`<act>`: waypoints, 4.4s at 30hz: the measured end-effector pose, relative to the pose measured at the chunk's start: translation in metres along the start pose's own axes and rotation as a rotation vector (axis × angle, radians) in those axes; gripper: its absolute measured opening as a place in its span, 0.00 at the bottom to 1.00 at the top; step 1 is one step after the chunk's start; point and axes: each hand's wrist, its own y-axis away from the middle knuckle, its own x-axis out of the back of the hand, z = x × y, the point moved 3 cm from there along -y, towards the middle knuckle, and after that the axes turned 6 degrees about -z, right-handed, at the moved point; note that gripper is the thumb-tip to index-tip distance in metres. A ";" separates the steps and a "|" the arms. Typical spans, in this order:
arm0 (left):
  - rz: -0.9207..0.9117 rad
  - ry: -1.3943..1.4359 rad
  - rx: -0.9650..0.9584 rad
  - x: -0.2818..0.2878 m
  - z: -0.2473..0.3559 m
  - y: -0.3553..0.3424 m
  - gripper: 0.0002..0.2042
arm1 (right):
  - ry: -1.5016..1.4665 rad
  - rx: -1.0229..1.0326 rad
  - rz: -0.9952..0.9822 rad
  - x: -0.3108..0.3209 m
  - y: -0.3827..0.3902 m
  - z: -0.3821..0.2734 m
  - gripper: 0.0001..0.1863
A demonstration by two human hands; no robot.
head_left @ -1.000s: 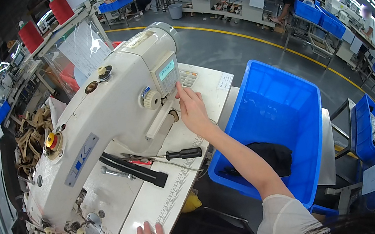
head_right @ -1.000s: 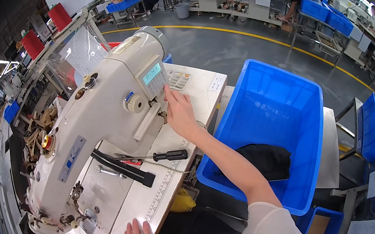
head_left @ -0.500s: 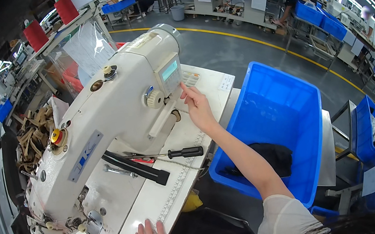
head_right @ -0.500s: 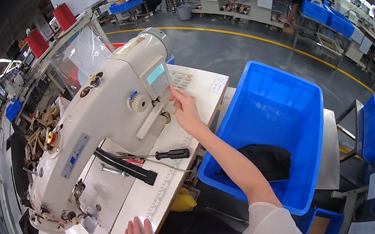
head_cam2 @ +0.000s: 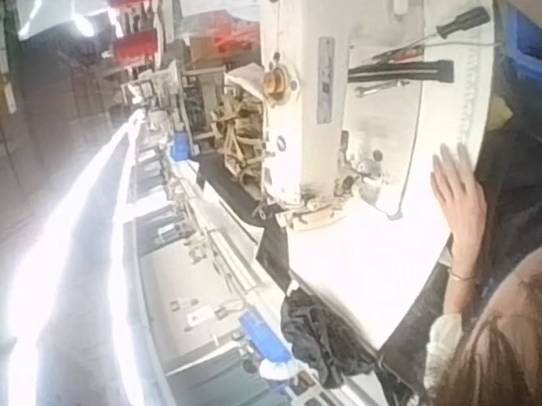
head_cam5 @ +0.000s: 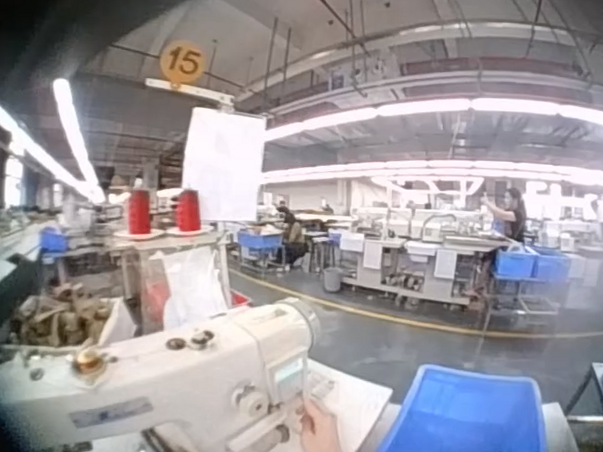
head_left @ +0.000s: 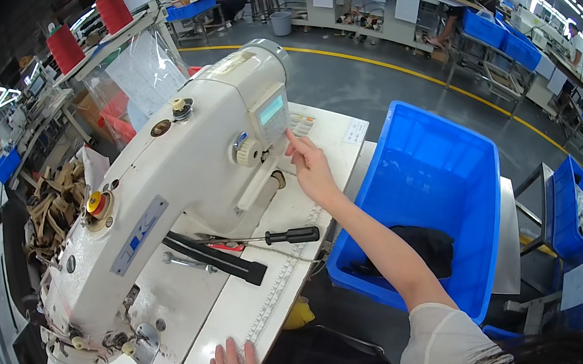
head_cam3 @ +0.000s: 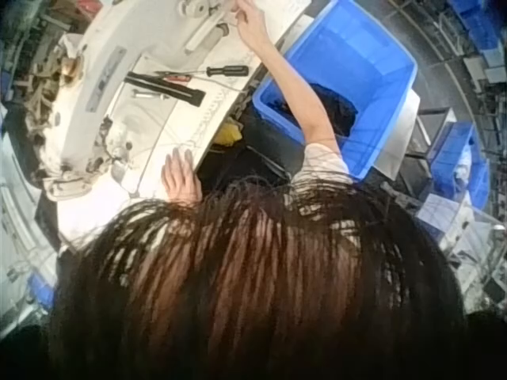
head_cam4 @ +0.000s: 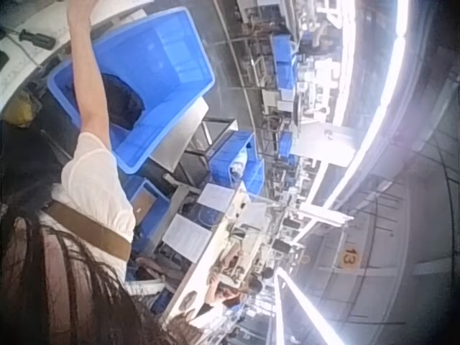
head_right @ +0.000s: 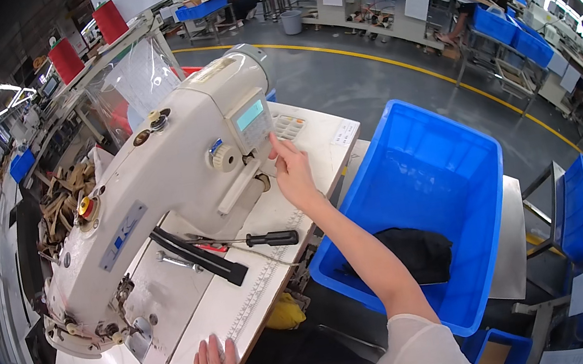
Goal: Sewing and assembling components of a black leather bag using an industrial sewing machine.
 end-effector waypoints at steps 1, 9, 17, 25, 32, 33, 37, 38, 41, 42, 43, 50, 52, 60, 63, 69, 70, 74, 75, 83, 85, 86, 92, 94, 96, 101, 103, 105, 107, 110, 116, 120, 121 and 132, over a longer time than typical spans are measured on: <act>0.001 0.001 0.004 0.000 0.000 0.000 0.30 | -0.012 0.005 0.009 0.000 0.000 0.000 0.28; -0.064 -0.059 0.043 0.004 0.006 -0.002 0.36 | -0.053 0.045 -0.015 0.000 -0.001 -0.006 0.29; -0.042 0.005 0.024 0.007 -0.001 0.002 0.32 | -0.063 -0.012 -0.025 0.001 0.002 -0.006 0.30; -0.029 -0.079 0.073 -0.001 -0.004 0.009 0.34 | -0.004 0.066 -0.033 -0.005 0.003 0.006 0.25; -0.050 -0.089 0.092 0.013 -0.008 0.007 0.32 | 0.009 0.029 -0.023 0.008 -0.002 0.004 0.25; -0.042 -0.086 0.046 0.010 -0.008 0.003 0.31 | 0.031 0.023 -0.010 0.017 -0.005 0.014 0.25; -0.022 -0.117 0.045 0.001 -0.014 0.011 0.30 | -0.041 0.006 -0.055 -0.001 -0.003 0.011 0.26; -0.007 -0.122 0.036 0.000 -0.014 0.011 0.30 | -0.037 0.011 -0.055 -0.002 -0.003 0.011 0.26; -0.010 -0.097 0.044 -0.002 -0.013 0.013 0.29 | -0.009 0.001 -0.050 0.000 0.000 0.011 0.26; -0.011 -0.093 0.048 -0.002 -0.013 0.013 0.29 | 0.013 -0.018 -0.040 0.000 0.001 0.010 0.26; -0.004 -0.093 0.045 -0.002 -0.013 0.013 0.29 | 0.014 -0.019 -0.045 0.000 0.000 0.010 0.26; 0.009 -0.108 0.023 -0.002 -0.012 0.012 0.28 | 0.022 -0.022 -0.042 0.007 -0.002 0.015 0.25; -0.001 -0.108 0.021 -0.002 -0.014 0.012 0.28 | 0.025 -0.021 -0.040 0.005 -0.002 0.016 0.25; 0.004 -0.120 0.023 -0.002 -0.014 0.012 0.30 | 0.046 0.009 -0.041 0.005 -0.003 0.012 0.26; 0.014 -0.116 0.021 -0.001 -0.013 0.013 0.30 | 0.068 -0.023 -0.030 0.007 -0.003 0.013 0.27; 0.026 -0.131 0.028 -0.004 -0.014 0.015 0.30 | 0.075 -0.038 -0.030 0.005 0.000 0.005 0.28; 0.037 -0.132 0.027 -0.004 -0.014 0.015 0.29 | 0.070 -0.036 -0.032 0.004 -0.001 0.005 0.28; 0.028 -0.132 0.021 -0.003 -0.013 0.015 0.29 | 0.085 -0.027 -0.049 0.006 -0.002 0.006 0.28; 0.026 -0.132 0.020 -0.002 -0.013 0.014 0.29 | 0.094 -0.016 -0.050 0.005 -0.003 0.006 0.28; 0.025 -0.145 0.019 -0.002 -0.013 0.013 0.28 | 0.095 0.011 -0.051 0.005 -0.004 0.011 0.28; 0.021 -0.146 0.019 -0.001 -0.014 0.013 0.28 | 0.094 0.017 -0.049 0.005 -0.004 0.011 0.29; 0.017 -0.148 0.017 -0.001 -0.014 0.013 0.28 | 0.097 0.020 -0.048 0.005 -0.004 0.011 0.29; 0.040 -0.123 0.019 -0.004 -0.013 0.013 0.29 | 0.100 0.005 -0.050 0.006 -0.003 0.010 0.29; 0.038 -0.122 0.014 -0.004 -0.013 0.013 0.29 | 0.104 0.010 -0.050 0.006 -0.003 0.011 0.29; 0.034 -0.121 0.010 -0.004 -0.013 0.013 0.29 | 0.093 0.042 -0.053 0.006 -0.004 0.012 0.29; 0.013 -0.124 0.015 -0.002 -0.016 0.018 0.29 | 0.107 0.021 -0.056 -0.001 -0.001 0.008 0.29; 0.014 -0.103 0.011 -0.003 -0.017 0.020 0.29 | 0.116 0.015 -0.047 -0.001 0.001 0.005 0.29; 0.030 -0.069 -0.036 -0.002 -0.013 0.014 0.30 | 0.127 0.020 -0.029 0.014 0.000 0.007 0.29; -0.024 -0.079 -0.060 0.002 -0.010 0.006 0.30 | 0.143 0.010 -0.018 0.029 -0.001 0.015 0.30; -0.031 -0.046 0.000 0.001 -0.015 0.008 0.29 | 0.182 0.018 -0.023 -0.002 0.003 0.008 0.31; 0.022 -0.044 0.011 0.007 -0.004 0.004 0.29 | 0.138 0.036 0.030 -0.003 -0.005 -0.002 0.32; 0.037 0.034 -0.005 0.007 -0.002 0.002 0.29 | 0.133 -0.003 0.010 0.008 -0.003 0.000 0.32; 0.035 0.036 -0.001 0.007 -0.002 0.002 0.29 | 0.141 0.020 0.013 0.009 -0.002 0.001 0.33; 0.064 0.024 0.012 0.007 -0.005 0.008 0.29 | 0.213 0.082 0.035 0.001 0.000 -0.007 0.33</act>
